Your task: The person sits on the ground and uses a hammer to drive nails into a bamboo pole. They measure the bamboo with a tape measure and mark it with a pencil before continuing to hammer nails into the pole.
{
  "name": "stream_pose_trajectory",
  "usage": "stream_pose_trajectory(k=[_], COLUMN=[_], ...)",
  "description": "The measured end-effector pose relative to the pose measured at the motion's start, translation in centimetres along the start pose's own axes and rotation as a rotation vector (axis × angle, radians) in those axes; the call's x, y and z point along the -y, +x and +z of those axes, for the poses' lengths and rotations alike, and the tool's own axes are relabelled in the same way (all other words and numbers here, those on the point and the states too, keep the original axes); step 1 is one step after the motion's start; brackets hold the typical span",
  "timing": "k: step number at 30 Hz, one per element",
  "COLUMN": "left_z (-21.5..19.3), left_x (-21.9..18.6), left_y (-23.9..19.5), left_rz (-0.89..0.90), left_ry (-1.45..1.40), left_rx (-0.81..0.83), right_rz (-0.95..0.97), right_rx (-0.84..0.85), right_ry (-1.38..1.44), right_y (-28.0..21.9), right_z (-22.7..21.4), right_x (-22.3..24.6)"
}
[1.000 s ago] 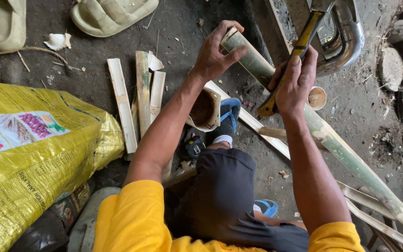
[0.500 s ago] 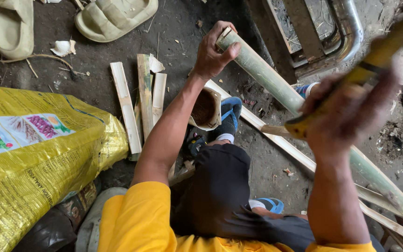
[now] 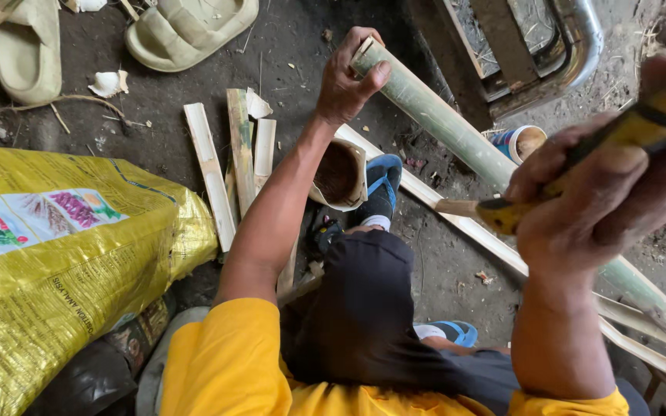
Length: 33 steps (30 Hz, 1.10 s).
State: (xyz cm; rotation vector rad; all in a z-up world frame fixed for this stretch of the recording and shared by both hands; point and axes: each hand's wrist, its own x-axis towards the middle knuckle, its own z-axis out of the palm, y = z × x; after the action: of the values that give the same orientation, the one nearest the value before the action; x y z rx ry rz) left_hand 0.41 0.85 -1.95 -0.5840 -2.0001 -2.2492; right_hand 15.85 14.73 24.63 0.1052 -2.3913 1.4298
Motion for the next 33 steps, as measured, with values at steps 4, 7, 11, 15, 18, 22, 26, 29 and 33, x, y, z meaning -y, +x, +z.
stream_pose_trajectory(k=[4, 7, 11, 15, 18, 22, 26, 29, 33], left_z=[0.0, 0.0, -0.4, -0.4, -1.2, -0.8, -0.7, -0.7, -0.2], left_x=[-0.4, -0.3, 1.3, 2.0, 2.2, 2.5, 3.1, 2.7, 2.8], left_y=[-0.4, 0.5, -0.3, -0.2, -0.2, -0.1, -0.4, -0.1, 0.3], left_rz=[-0.006, -0.007, -0.035, -0.005, 0.054, -0.024, -0.077, -0.005, 0.036], left_ry=[-0.066, -0.152, -0.13, -0.157, -0.222, -0.113, -0.145, -0.179, -0.152], left_rx=[0.008, 0.046, 0.054, 0.082, 0.098, 0.091, 0.094, 0.109, 0.083], right_rz=[0.037, 0.135, 0.328, 0.89, 0.673, 0.492, -0.05, 0.055, -0.029], right_rx=[0.453, 0.374, -0.078, 0.001, 0.304, -0.091, 0.157, 0.357, 0.246], right_ry=[-0.437, -0.338, 0.217, 0.799, 0.04, 0.326, -0.029, -0.3, -0.256], right_y=[1.4, 1.8, 1.2, 2.0, 1.6, -0.2, -0.1, 1.1, 1.4], right_z=[3.8, 2.9, 1.0, 4.1, 4.4, -0.4, 2.4, 4.4, 1.3], right_x=[-3.1, -2.7, -0.6, -2.8, -4.5, -3.7, -4.3, -4.6, -1.9])
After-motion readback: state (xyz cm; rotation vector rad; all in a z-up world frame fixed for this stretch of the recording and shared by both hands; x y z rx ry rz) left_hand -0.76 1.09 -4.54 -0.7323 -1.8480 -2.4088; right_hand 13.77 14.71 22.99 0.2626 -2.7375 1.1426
